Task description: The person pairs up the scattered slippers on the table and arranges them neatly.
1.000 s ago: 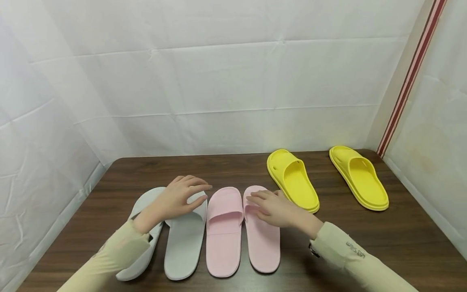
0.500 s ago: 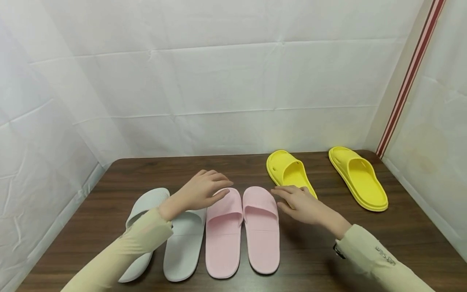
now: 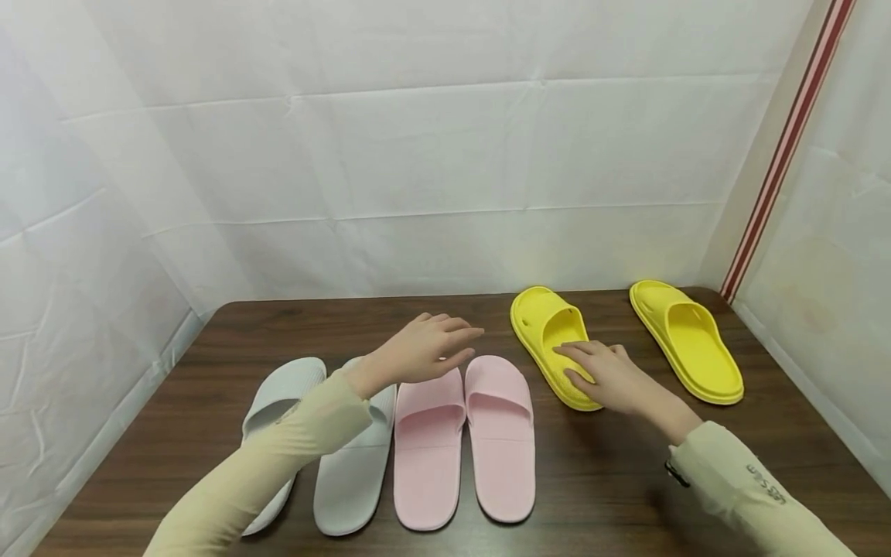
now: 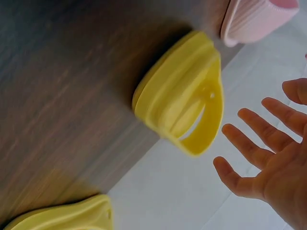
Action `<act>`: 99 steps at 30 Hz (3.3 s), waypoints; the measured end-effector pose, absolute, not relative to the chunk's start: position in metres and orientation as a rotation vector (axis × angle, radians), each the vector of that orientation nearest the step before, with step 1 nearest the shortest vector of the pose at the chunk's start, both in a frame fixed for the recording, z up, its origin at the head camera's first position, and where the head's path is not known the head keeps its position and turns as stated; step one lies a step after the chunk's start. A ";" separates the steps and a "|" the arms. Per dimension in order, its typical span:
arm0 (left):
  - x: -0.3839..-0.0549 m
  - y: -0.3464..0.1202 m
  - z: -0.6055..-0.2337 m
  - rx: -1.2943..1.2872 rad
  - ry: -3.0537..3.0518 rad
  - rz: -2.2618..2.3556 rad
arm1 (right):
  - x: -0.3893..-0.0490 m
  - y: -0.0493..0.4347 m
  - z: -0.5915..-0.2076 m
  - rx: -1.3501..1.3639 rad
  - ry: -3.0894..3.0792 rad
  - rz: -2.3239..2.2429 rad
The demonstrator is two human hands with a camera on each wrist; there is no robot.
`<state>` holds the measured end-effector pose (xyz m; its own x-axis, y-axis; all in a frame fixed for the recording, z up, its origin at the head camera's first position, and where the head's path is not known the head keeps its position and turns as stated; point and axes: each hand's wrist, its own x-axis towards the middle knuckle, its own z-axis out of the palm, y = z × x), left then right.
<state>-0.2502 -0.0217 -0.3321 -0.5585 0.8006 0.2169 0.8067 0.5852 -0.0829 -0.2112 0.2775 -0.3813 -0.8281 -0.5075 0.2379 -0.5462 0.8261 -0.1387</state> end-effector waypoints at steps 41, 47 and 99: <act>-0.300 0.081 -0.355 -1.140 -2.942 -0.079 | -0.289 0.393 -0.372 0.236 -2.955 0.431; -0.303 0.087 -0.365 -1.109 -3.027 -0.076 | -0.298 0.399 -0.377 0.187 -3.011 0.436; -0.295 0.101 -0.357 -1.287 -2.808 0.767 | -0.283 0.428 -0.386 0.161 -3.198 0.304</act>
<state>-0.2946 0.1012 -0.3570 -0.6721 0.7034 -0.2311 0.7233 0.5570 -0.4082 -0.2833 0.4276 -0.3856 -0.9922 -0.1064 -0.0651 -0.0922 0.9772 -0.1911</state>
